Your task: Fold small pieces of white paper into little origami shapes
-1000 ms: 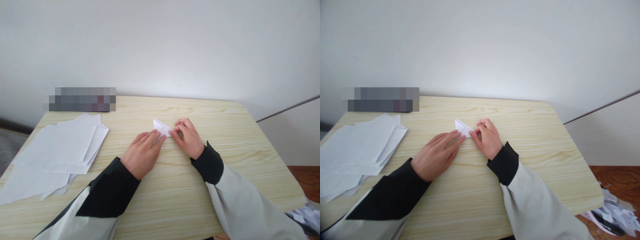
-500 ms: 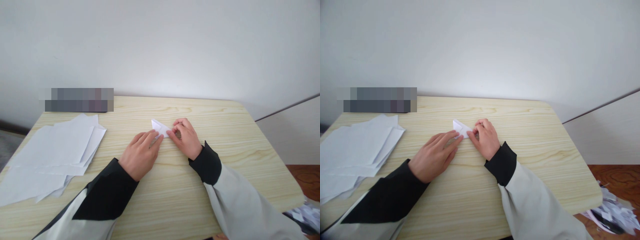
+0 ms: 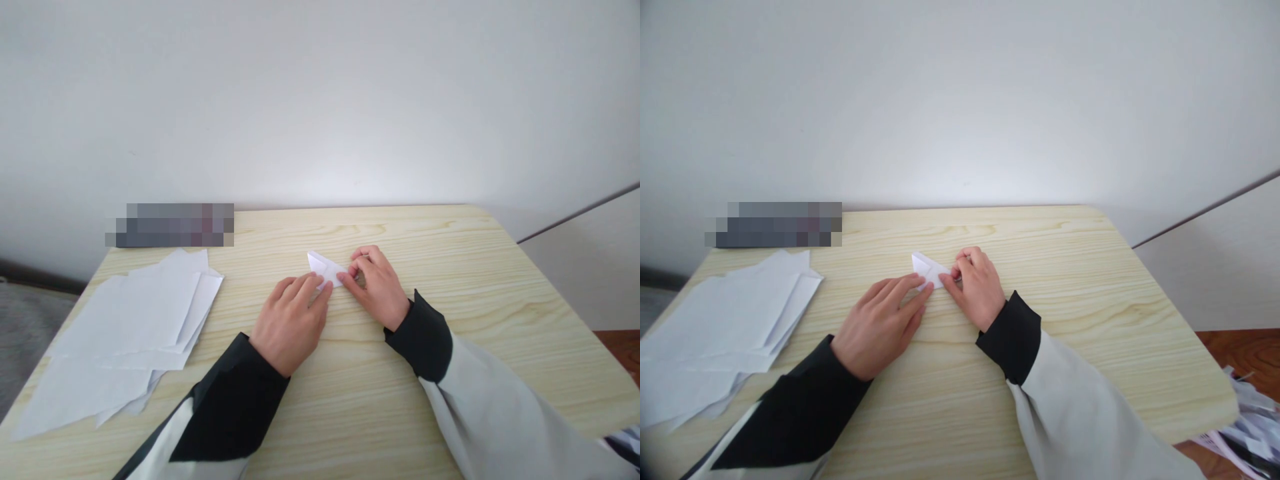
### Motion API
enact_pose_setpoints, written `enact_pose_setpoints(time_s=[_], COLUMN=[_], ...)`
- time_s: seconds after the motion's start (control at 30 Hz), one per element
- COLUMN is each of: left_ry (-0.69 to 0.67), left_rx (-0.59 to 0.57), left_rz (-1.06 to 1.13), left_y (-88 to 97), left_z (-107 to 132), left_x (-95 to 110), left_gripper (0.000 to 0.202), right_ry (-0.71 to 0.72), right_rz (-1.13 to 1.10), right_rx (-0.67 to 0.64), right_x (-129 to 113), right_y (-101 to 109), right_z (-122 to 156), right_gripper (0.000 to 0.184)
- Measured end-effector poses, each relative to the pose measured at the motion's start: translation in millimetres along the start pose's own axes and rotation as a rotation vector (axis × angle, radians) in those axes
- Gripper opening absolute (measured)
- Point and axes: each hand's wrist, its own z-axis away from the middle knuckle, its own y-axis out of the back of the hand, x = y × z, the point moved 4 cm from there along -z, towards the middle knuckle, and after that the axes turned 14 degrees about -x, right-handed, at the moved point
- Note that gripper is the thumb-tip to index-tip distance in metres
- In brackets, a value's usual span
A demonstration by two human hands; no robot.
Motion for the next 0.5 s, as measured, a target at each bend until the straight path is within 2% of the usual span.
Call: enact_pose_setpoints(time_s=[0.23, 0.5], left_ry=[0.030, 0.034], left_rx=[-0.015, 0.005], left_rz=[0.028, 0.013], left_y=[3.0, 3.3], left_z=[-2.5, -2.6], left_x=[-0.4, 0.6], left_gripper=[0.024, 0.022], right_ry=[-0.003, 0.076], right_rz=[-0.011, -0.032], right_rx=[-0.013, -0.022], right_x=[1.3, 1.9], right_y=[-0.2, 1.0], right_z=[-1.0, -1.9], right_gripper=[0.016, 0.016])
